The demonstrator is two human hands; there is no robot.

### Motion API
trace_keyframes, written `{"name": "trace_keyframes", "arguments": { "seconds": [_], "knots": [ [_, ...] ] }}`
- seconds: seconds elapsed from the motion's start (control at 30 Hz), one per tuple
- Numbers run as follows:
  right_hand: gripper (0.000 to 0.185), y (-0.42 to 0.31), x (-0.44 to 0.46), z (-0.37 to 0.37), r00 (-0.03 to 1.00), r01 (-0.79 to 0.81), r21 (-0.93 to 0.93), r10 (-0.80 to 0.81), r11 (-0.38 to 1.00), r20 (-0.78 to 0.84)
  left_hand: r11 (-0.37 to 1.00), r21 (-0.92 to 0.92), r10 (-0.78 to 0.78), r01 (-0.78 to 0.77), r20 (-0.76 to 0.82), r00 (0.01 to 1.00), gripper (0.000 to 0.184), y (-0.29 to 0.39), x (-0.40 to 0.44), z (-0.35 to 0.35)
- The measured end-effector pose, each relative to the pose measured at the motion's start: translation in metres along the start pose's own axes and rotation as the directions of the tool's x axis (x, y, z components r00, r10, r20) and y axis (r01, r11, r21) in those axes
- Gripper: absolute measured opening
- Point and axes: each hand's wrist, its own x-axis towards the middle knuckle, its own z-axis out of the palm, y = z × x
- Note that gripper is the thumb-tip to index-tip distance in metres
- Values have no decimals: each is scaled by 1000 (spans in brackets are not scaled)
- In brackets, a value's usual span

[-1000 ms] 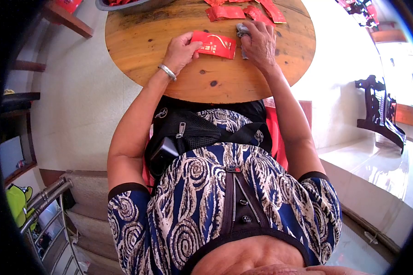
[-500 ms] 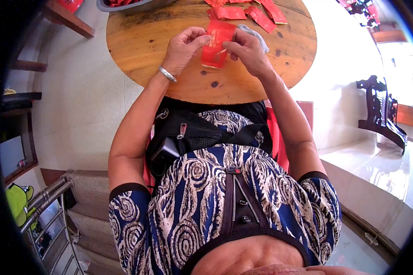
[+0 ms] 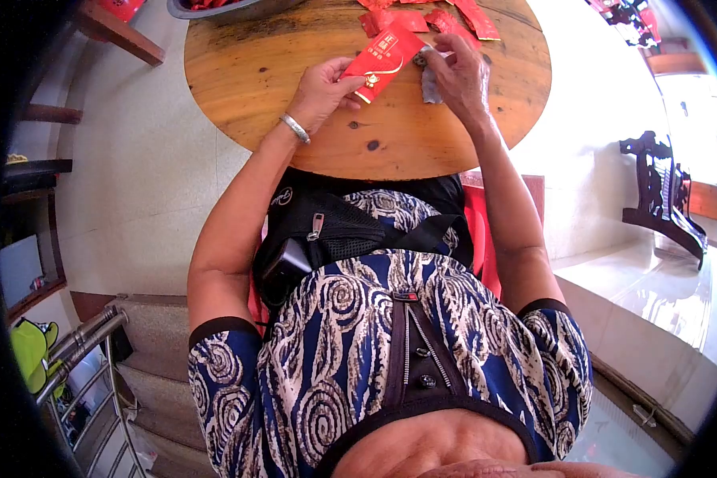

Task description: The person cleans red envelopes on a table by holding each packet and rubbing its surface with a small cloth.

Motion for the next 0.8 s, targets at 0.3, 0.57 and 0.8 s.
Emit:
{"name": "trace_keyframes", "arguments": {
  "seconds": [0.3,0.57,0.8],
  "knots": [
    [34,28,-4,3,962,239,-229,-198,944,189,985,159,-46,64,-112,993,30,2,-3,3],
    [30,8,-3,6,997,73,-61,-75,995,-23,972,193,-108,132,-131,985,29,3,-3,3],
    [32,-40,-35,56,895,439,33,-440,898,73,973,202,-91,114,-120,989,28,-4,1,3]
  ]
}}
